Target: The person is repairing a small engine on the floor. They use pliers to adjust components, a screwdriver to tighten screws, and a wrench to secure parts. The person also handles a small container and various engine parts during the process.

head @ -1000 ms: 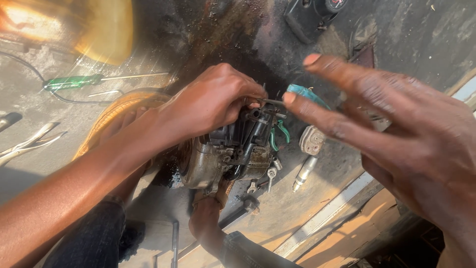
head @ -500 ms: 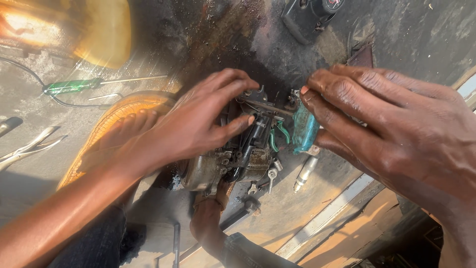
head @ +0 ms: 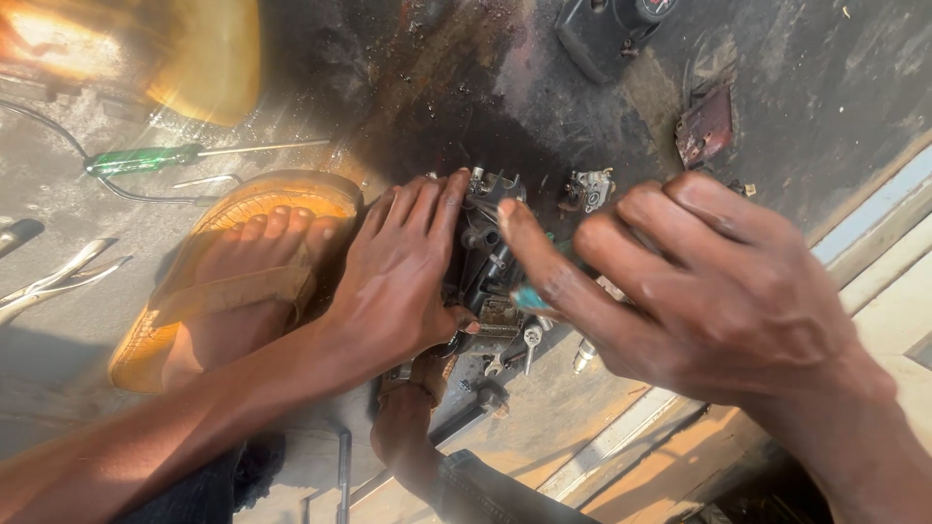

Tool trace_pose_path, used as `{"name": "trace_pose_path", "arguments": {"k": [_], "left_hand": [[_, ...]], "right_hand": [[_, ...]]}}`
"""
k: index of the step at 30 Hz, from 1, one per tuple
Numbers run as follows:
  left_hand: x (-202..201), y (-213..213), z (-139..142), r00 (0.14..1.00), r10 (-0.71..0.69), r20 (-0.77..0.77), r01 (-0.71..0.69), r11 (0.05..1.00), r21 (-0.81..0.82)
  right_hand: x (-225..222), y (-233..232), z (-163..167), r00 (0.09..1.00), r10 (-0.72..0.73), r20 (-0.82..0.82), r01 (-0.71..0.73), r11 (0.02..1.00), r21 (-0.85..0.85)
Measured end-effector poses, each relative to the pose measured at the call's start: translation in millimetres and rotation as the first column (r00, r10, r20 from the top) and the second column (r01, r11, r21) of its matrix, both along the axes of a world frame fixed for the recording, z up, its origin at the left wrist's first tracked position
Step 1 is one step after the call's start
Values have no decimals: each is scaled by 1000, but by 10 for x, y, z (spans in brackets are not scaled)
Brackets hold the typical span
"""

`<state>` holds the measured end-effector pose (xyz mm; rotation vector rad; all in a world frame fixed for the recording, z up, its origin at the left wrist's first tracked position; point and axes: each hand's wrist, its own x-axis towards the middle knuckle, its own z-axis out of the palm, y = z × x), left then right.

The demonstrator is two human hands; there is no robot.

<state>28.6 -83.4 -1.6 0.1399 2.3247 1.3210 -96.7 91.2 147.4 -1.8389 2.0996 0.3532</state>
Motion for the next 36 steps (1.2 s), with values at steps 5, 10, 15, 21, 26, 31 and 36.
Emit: {"name": "trace_pose_path", "arguments": {"k": [5,10,15,21,26,31,36], "left_hand": [[-3,8,30,1000,3,-11,-4,999,-35],[-30,-41,50,999,-12,43,13,1000,-22],[-38,-85,50,999,-42,26,43,998,-47],[-44,-63,26,999,-42,35,43,999,-34],[-23,-72,1,999,-33,34,34,999,-24],[-7,6,-16,1000,-15,20,15,999,-38],[47,-31,-10,1000,21,8,-21,1000,23]], "right_hand": [[243,-244,-241,803,-529,275,581,798,-162],[143,-441,-68,295,-833,467,798,484,360],[-199,-432,201,409,-479,776,489,833,257],[-148,-321,138,884,-380,273,196,831,521],[30,-450,13,909,230,349,-406,684,606],[-107,-384,-243,832,552,53,-553,817,162],[-267,-197,-537,864,494,-95,-494,795,-353]]}}
